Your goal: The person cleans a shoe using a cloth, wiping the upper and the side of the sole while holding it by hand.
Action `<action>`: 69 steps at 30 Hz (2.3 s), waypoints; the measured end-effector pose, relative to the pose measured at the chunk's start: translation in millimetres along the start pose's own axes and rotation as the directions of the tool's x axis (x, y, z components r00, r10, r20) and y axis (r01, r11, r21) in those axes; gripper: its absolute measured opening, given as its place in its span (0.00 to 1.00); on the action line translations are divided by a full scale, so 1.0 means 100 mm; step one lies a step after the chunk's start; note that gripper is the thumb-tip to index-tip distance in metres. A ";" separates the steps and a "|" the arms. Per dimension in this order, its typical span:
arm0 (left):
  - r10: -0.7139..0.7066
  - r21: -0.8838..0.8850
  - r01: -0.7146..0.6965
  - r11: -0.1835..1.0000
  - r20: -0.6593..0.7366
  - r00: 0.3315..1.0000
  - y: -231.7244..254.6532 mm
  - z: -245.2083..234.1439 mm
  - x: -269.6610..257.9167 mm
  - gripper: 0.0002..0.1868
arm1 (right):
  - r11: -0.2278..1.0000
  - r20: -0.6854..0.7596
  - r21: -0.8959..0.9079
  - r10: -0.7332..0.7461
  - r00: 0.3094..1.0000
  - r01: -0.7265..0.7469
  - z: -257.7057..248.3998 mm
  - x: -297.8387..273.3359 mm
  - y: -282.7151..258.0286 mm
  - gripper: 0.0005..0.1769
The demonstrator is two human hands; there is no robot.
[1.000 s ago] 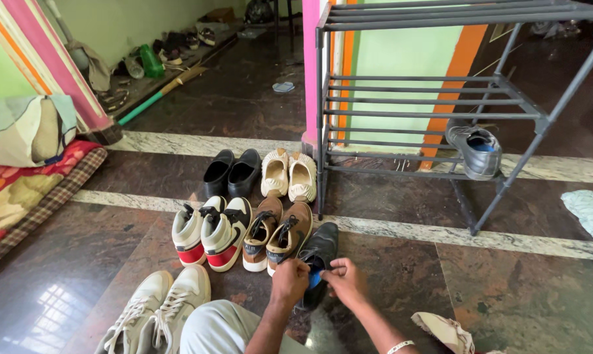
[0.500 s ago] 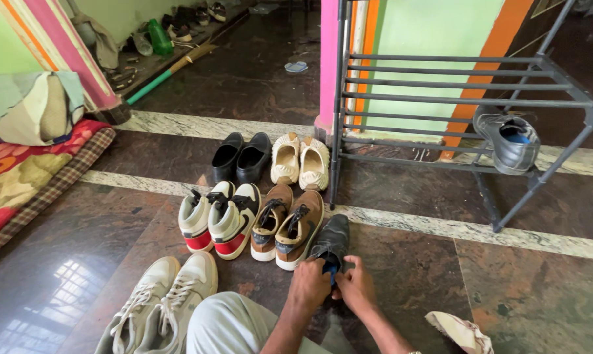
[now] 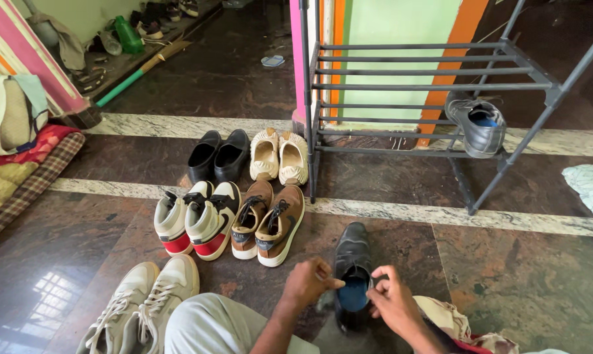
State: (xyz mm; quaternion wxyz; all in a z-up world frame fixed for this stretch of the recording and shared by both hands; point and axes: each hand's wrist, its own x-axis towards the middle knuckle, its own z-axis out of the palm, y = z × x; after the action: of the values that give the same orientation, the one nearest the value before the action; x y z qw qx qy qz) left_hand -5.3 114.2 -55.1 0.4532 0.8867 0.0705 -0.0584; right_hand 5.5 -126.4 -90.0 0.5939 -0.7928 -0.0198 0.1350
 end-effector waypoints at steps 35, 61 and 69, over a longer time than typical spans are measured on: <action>-0.025 -0.726 0.110 0.679 0.127 0.992 -0.36 0.38 0.32 0.15 | 0.977 -0.134 0.212 0.063 0.989 -0.034 -0.14 0.38 0.55 0.17; -0.195 -0.609 0.046 0.792 -0.181 0.964 -0.01 0.20 0.08 0.43 | 0.982 -0.477 -0.191 -0.106 0.873 0.015 -0.66 0.05 0.05 0.45; 0.176 -0.161 -0.185 0.970 -0.069 0.982 0.21 0.21 -0.08 0.18 | 0.889 -0.200 -0.395 -0.328 0.923 0.231 -0.15 -0.04 -0.30 0.21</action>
State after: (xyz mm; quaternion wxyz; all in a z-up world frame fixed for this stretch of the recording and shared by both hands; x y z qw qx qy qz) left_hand -10.4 84.5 -49.2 0.5270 0.8497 0.0064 0.0130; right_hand 9.3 -132.1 -57.3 0.4471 -0.8885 -0.0809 -0.0642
